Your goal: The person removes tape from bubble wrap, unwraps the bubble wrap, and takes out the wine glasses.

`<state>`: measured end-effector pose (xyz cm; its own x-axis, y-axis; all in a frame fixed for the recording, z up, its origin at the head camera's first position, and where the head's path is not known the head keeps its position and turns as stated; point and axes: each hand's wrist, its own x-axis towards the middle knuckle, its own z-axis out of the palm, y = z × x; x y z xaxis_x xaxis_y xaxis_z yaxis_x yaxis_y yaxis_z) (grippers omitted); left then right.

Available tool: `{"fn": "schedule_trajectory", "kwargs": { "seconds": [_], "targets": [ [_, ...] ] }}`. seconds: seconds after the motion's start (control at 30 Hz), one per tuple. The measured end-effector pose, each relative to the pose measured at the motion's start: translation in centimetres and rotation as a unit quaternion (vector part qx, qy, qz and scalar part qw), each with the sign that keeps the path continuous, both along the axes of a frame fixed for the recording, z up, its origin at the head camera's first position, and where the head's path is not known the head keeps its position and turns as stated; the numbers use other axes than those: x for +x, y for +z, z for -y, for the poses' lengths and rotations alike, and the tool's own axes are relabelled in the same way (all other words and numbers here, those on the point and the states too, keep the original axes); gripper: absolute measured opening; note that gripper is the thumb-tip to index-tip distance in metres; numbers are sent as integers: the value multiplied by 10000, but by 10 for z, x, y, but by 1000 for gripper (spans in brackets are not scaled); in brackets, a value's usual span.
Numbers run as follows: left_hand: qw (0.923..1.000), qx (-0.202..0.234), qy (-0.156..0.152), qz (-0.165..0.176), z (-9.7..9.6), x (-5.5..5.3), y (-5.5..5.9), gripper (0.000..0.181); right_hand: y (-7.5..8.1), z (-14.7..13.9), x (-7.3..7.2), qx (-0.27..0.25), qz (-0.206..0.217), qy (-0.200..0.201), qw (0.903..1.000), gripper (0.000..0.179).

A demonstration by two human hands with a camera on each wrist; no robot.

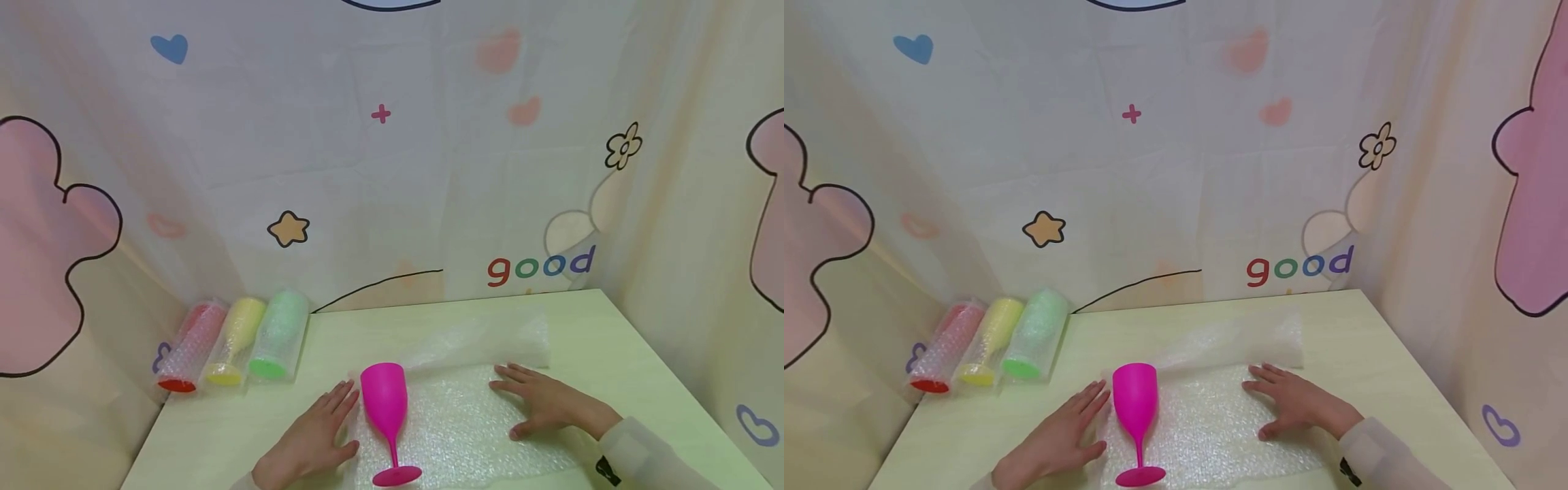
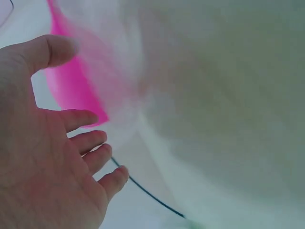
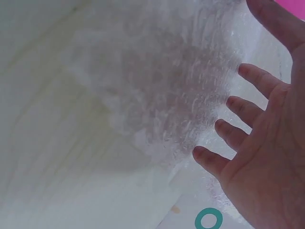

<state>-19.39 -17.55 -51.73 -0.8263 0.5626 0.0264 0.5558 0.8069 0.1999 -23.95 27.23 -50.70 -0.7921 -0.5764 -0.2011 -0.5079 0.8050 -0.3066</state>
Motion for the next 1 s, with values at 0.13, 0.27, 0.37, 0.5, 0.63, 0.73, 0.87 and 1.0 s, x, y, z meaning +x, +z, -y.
{"fn": "schedule_trajectory", "kwargs": {
  "seconds": [0.13,0.27,0.37,0.5,0.63,0.73,0.87,1.0],
  "targets": [
    [9998,-101,-83,-169,-9,6,11,78,1,2,0,50,114,-69,9999,89],
    [9996,-254,-74,-79,-15,8,17,79,-1,3,0,63,209,-132,9997,89],
    [9992,-397,-47,7,-15,5,16,83,-2,3,0,73,271,-187,9994,90],
    [9978,-644,-84,-120,-14,-3,9,85,-3,3,-1,135,219,-172,9995,91],
    [9949,-933,-166,-351,-14,-11,4,88,-4,3,-1,155,218,-193,9995,91],
    [9939,-1039,-158,-349,-15,-14,4,94,-4,2,-2,140,248,-239,9993,92],
    [9932,-1145,-73,-218,-18,-18,7,99,-5,2,-1,124,217,-260,9994,92],
    [9941,-1085,34,83,-19,-20,10,101,-5,1,0,108,175,-221,9995,92]
  ]
}}
